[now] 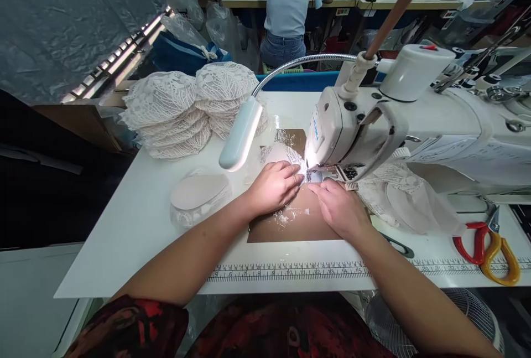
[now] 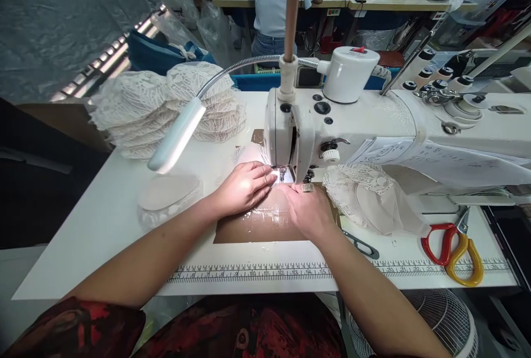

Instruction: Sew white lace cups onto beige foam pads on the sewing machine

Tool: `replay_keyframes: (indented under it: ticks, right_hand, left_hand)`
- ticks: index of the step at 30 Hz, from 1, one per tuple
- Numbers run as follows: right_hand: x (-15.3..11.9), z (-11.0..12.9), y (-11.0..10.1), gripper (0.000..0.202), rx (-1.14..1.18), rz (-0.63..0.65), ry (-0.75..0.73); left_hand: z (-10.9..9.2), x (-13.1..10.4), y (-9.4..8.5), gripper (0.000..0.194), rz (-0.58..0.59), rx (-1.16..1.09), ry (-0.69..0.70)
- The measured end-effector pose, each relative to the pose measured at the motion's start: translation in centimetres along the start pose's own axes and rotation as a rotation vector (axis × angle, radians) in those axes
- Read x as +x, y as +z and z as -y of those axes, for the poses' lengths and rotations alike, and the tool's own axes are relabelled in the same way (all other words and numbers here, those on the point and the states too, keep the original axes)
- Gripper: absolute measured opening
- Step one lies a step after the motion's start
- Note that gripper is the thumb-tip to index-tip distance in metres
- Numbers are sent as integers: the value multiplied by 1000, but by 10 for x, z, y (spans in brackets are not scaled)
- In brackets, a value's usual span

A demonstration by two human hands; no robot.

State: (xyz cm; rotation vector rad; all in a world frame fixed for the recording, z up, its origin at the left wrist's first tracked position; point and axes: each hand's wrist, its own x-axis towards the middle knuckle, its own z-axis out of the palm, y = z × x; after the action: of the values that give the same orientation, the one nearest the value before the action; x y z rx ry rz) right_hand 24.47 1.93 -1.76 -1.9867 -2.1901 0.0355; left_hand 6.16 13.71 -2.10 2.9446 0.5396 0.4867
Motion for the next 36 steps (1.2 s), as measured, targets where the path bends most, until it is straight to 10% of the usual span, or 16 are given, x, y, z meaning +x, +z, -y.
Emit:
replay_keyframes:
  ticks: [15, 21, 26, 31, 36]
  right_hand:
    - [-5, -8, 6, 36, 84, -46, -58]
    - [-8, -16, 13, 37, 148, -76, -96]
    - [-9, -16, 12, 38, 129, -76, -107]
    - [-7, -13, 8, 37, 122, -72, -74]
    - [-7, -12, 5, 36, 175, -79, -51]
  left_hand:
    - [10, -5, -5, 34, -18, 102, -296]
    - [6, -30, -58, 43, 54, 57, -449]
    - [23, -96, -98, 36, 70, 284, -1021]
    - [12, -154, -97, 27, 15, -223, -957]
    - [-32, -122, -88, 34, 48, -1070, -737]
